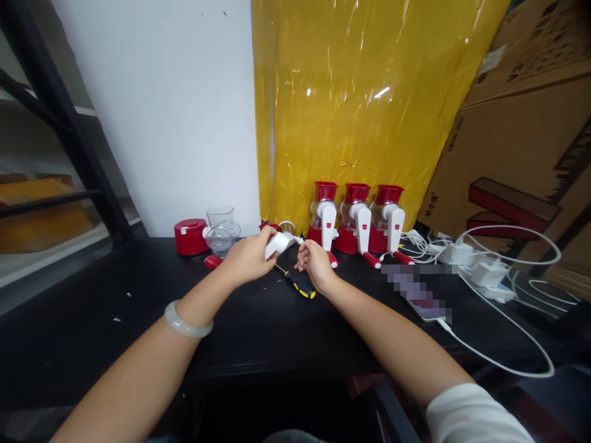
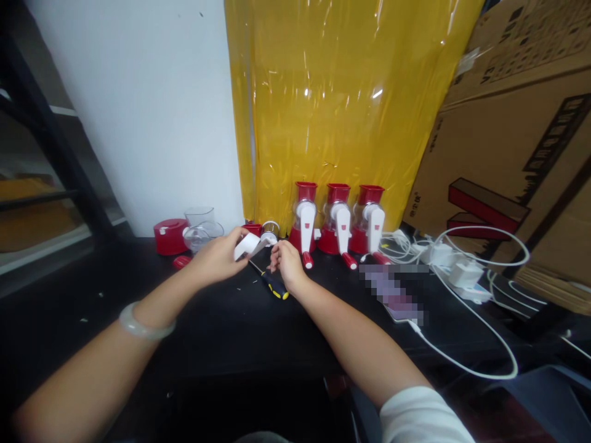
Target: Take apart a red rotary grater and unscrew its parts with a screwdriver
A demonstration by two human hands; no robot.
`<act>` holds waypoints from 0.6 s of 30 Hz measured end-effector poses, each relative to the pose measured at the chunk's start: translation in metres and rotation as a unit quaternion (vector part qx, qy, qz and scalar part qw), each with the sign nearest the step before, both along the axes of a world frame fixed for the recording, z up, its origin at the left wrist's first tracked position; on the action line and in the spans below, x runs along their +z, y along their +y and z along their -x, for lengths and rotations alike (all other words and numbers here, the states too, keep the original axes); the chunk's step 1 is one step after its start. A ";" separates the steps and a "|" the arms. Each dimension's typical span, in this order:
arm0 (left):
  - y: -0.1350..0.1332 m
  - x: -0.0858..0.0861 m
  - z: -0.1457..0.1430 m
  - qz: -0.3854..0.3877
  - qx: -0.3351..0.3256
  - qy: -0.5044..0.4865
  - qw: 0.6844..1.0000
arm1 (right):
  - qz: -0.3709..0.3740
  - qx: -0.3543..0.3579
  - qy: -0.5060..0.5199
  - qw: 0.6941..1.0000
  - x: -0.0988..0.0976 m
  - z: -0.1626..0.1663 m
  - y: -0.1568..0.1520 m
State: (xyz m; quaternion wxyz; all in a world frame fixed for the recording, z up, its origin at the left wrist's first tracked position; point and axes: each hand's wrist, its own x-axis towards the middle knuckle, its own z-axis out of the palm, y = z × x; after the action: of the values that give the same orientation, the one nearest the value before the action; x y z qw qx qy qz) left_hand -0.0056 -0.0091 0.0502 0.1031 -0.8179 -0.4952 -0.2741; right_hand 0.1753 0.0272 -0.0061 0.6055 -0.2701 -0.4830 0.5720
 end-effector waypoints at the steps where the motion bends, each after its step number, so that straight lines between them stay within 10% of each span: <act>1: 0.003 0.001 0.005 0.000 0.008 0.006 1.000 | 0.005 -0.001 -0.013 1.000 0.001 -0.001 0.000; 18: 0.021 0.017 0.080 0.343 0.216 0.129 0.905 | -0.021 -0.018 -0.074 0.997 0.002 -0.003 0.000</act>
State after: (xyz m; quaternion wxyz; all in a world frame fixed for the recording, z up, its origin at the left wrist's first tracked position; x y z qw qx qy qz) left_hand -0.0853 0.0119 0.0671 -0.0639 -0.7041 -0.7055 0.0493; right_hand 0.1784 0.0272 -0.0039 0.5839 -0.3079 -0.5335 0.5288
